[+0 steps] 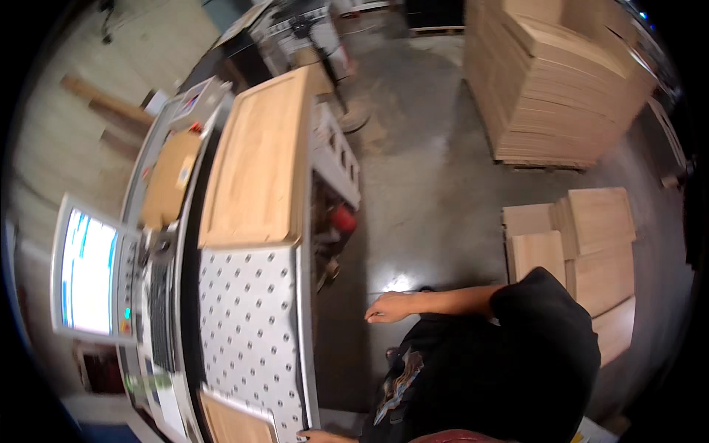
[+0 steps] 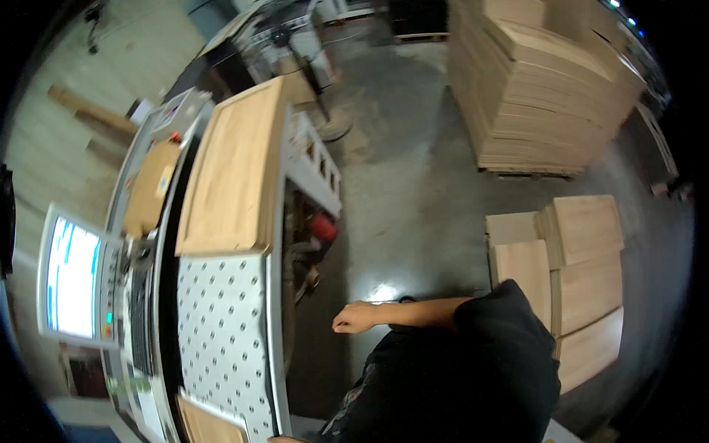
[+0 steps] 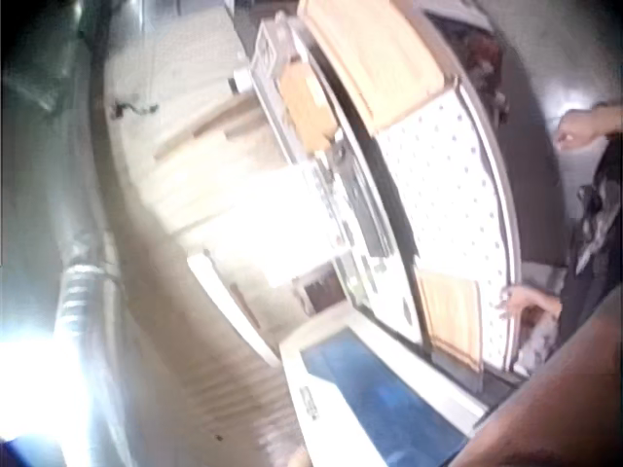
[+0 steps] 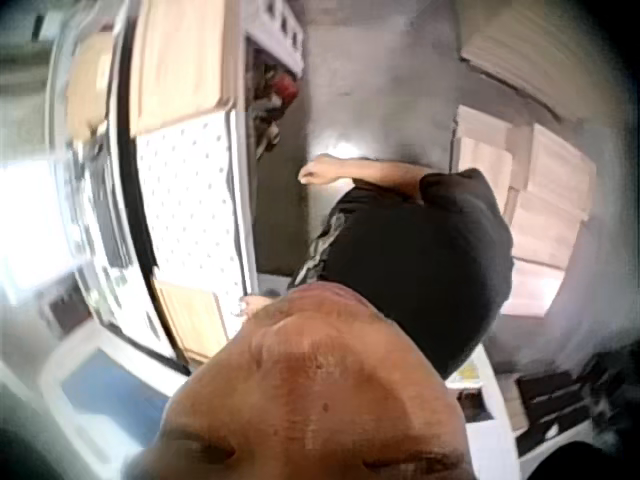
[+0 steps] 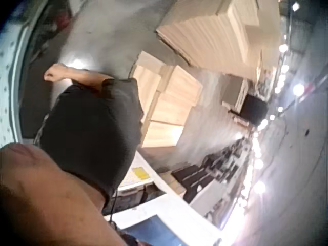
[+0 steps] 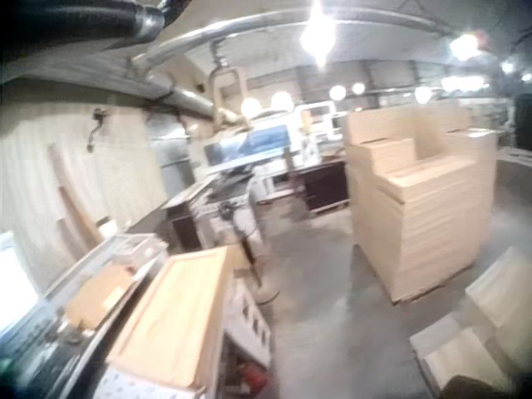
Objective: The person uses a scraper to clean excess material from the surface and edges of large black and light wood furniture panels, then moves and stacks the panels by hand.
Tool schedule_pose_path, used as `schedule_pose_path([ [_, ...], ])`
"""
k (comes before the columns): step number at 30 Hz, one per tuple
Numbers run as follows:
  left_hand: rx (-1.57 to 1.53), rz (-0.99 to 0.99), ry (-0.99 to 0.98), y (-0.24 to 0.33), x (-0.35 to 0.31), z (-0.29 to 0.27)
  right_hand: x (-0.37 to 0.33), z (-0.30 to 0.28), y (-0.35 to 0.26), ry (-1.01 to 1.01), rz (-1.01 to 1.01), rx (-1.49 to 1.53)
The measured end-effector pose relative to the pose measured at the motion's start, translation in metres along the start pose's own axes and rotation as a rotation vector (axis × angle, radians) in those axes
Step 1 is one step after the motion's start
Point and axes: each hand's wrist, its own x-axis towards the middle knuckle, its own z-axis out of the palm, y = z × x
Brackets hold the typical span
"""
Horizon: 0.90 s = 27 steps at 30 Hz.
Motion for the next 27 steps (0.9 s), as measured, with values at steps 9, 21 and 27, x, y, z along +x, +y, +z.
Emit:
schedule_pose_path([
  [9,-1.005,0.260,-0.180,0.306,0.107,-0.045,0.024,-0.108,0.040,0.109,0.076,0.116],
  [21,-1.509,-0.356,-1.043,0.580,0.220,-0.046,0.097,-0.294,0.125,0.356,0.302,0.114],
  [27,-1.454,-0.528,-1.087,0.625,0.211,-0.065,0.161,-0.395,0.175,0.674,0.302,0.184],
])
